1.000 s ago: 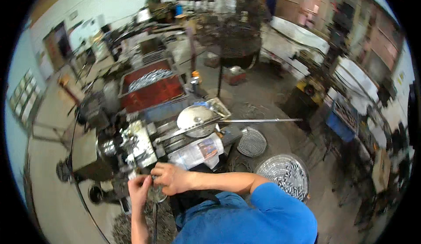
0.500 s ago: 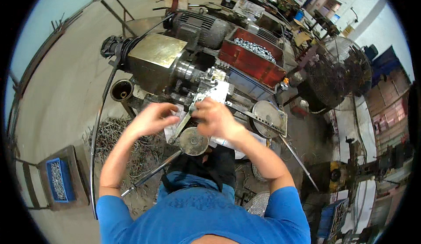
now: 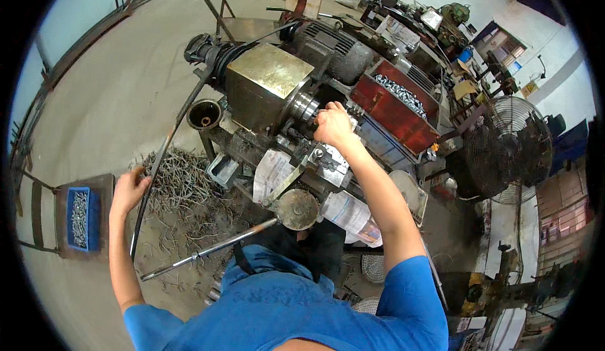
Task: The person operates a lathe to process small metal parts, placing a part in the machine, engaging levers to machine the component, and then removing the finished part and placing it into a metal mesh basket.
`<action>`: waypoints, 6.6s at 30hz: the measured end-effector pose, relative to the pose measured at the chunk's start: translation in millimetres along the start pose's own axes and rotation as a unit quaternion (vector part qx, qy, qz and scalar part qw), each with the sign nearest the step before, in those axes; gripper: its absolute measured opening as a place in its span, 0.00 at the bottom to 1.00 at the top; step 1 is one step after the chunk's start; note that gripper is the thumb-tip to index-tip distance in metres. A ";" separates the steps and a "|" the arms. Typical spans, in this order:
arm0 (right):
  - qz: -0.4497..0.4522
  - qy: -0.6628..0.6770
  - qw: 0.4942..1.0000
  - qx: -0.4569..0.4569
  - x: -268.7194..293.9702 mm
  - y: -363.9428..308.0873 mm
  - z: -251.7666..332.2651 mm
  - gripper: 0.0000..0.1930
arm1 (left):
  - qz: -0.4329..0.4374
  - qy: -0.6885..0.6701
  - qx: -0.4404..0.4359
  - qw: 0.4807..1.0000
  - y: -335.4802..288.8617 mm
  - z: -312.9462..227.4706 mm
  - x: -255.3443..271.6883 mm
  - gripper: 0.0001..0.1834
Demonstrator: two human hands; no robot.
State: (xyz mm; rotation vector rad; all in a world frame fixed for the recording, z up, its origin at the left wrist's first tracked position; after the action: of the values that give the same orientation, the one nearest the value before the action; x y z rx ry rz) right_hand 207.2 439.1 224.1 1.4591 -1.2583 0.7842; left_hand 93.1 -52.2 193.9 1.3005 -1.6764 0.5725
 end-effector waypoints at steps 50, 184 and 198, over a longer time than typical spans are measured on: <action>-0.045 0.064 0.870 -0.488 38.0 -459.0 -122.6 0.25 | 0.163 0.249 -0.191 0.935 108.2 -1.6 -303.1 0.19; 0.249 0.068 0.638 -0.726 9.5 -759.8 136.6 0.11 | 0.261 -0.340 0.149 0.891 73.5 21.6 -102.3 0.24; 0.382 0.084 0.577 -0.717 -2.4 -746.9 134.4 0.16 | 0.212 -0.352 0.205 0.888 90.8 45.5 -112.8 0.16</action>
State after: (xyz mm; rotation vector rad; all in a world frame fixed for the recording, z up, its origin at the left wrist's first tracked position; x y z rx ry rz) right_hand 905.7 269.6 -19.2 -0.5461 -1.6452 0.1311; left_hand -4.6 -0.8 89.7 1.5611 -2.5883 0.7993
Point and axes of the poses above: each hand's wrist, its own y-axis towards the middle knuckle, its own x-axis out of the back of the hand, z = x × y, the point moved 3 cm from there along y, towards the middle knuckle, and after that the axes turned 11 degrees about -z, right-handed, at the moved point
